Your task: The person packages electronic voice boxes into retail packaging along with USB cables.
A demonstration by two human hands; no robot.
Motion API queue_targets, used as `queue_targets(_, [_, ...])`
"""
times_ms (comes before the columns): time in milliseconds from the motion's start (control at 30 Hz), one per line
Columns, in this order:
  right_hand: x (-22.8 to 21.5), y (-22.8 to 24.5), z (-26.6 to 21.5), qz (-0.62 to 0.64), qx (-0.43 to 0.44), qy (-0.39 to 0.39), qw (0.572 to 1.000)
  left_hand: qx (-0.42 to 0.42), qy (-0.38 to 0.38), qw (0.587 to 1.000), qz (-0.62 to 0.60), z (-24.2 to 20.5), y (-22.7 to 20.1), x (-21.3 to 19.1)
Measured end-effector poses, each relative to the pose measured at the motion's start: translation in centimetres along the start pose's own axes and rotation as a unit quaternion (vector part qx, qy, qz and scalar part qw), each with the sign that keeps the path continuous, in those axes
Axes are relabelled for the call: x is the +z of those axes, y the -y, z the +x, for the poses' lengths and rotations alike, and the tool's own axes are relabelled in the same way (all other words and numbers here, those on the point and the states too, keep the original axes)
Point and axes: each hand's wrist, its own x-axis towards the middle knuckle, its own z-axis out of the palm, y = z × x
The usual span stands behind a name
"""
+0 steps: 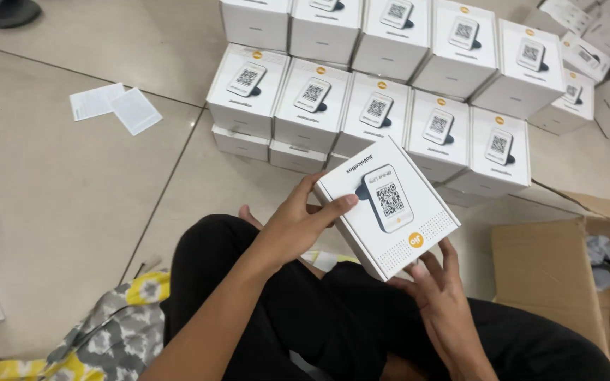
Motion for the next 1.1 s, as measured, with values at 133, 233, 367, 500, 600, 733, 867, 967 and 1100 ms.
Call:
queue_targets(133, [-4.5,0.8,1.8,0.001,0.016,-0.002,1.000,-0.024,0.039,0.999,-0.030,2.7,0.5,2.1])
queue_targets(233, [-5.3,1.6,2.9,-0.028,0.023,-0.026,0.999,0.011,0.053,0.998,-0.036,4.1,1.3,3.0])
queue_targets(367, [-6.3,0.0,4.0,-0.014,0.031,-0.050,0.998,-0.023,0.063,0.997,-0.043,4.8,3.0,4.1])
queue_targets(500, [-6.5,-1.0,4.0,-0.034,0.059,-0.039,0.997,-0.036,0.036,0.997,-0.056,5.0,4.3,4.3])
queue_targets(600, [-6.5,-0.6,4.3,-0.035,0.008,-0.057,0.998,-0.045,0.045,0.997,-0.044,4.6,3.8,4.4])
queue_targets(733, [-7.6,-1.1,4.1,0.049,-0.111,-0.039,0.992,-0.094,0.109,0.990,-0.014,3.5,3.9,4.7])
queue_targets(867, [-7.7,-1.2,3.9,0.026,-0.134,-0.001,0.991,-0.114,0.183,0.976,-0.006,3.0,4.2,5.0])
queue_targets(967, [-8.1,-1.9,4.3,0.053,-0.086,-0.049,0.994,-0.203,0.212,0.955,0.043,2.9,3.4,5.0])
queue_targets(1100, [-9.0,-2.6,4.5,0.084,-0.132,-0.051,0.986,-0.160,0.182,0.970,0.030,3.8,4.7,4.8])
